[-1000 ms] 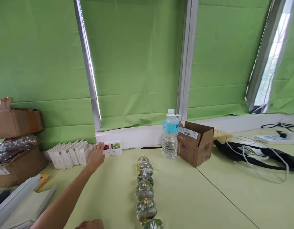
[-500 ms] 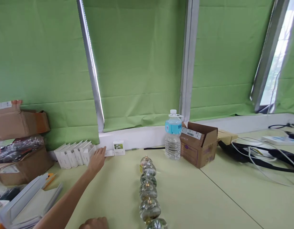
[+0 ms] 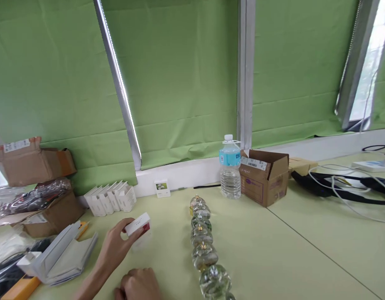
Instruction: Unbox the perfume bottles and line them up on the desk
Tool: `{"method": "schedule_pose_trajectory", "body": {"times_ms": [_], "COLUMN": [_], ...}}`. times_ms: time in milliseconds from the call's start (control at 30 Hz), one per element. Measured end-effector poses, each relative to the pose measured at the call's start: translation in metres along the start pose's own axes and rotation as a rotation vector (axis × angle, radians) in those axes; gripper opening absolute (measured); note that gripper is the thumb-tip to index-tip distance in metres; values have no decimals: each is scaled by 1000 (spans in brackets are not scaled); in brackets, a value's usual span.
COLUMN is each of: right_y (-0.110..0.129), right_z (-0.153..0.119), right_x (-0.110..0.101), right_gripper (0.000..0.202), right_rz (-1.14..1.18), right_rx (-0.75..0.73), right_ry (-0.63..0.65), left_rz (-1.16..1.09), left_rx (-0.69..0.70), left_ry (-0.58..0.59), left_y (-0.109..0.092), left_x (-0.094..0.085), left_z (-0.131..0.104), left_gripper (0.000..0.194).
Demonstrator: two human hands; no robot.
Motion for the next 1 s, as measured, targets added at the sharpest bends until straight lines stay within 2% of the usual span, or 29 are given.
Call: {"method": "schedule_pose_trajectory", "body": {"times_ms": [67, 133, 200, 267, 367, 433, 500, 567, 633, 733, 833, 900, 1000], "right_y": [8, 20, 31, 36, 31, 19, 6, -2, -6, -14, -14, -8, 1], "right_z": [-1, -2, -4, -4, 2, 7, 12, 18, 24, 27, 23, 21, 20], "right_x": [-18, -37, -56, -74, -89, -94, -96, -99, -105, -119, -126, -128, -131], "right_gripper": [21, 21, 28, 37, 50, 58, 62, 61, 56, 40, 40, 39, 30], "right_rz": [-49, -17, 71, 178, 355, 478, 528, 463, 330, 225, 329, 410, 448], "right_rx": [-32, -127, -221, -244, -69, 156, 363, 448, 436, 503, 603, 605, 562], "right_ry": [-110, -251, -399, -493, -463, -409, -336, -227, -114, 0, 153, 238, 262], "left_rz": [-197, -406, -611, -808, -1009, -1078, -1121, -1158, -1154, -979, -737, -622, -461], "left_rx": [-145, -243, -290, -325, -368, -355, -327, -327, -350, -364, -340, -296, -229], "left_ry": [49, 129, 271, 429, 609, 684, 711, 710, 684, 535, 357, 268, 176], "left_y": [2, 2, 0, -4, -9, -13, -15, -14, -10, -3, -4, -10, -19], "left_x": [-13, -21, -24, -24, -25, -25, -26, -24, -20, -15, -18, -24, -33], "left_z": [-14, -28, -40, -48, -55, -56, -56, -56, -57, -60, -63, -65, -65], "left_gripper": [35, 45, 60, 68, 72, 77, 84, 90, 96, 98, 89, 82, 79]}}
Point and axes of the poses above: each hand's wrist, its own z-axis towards the middle knuckle, its own x-axis out of the palm, y = z × x, the point moved 6 cm from there along z, towards the middle knuckle, and after that the axes turned 14 degrees about -y, right-handed, at the moved point
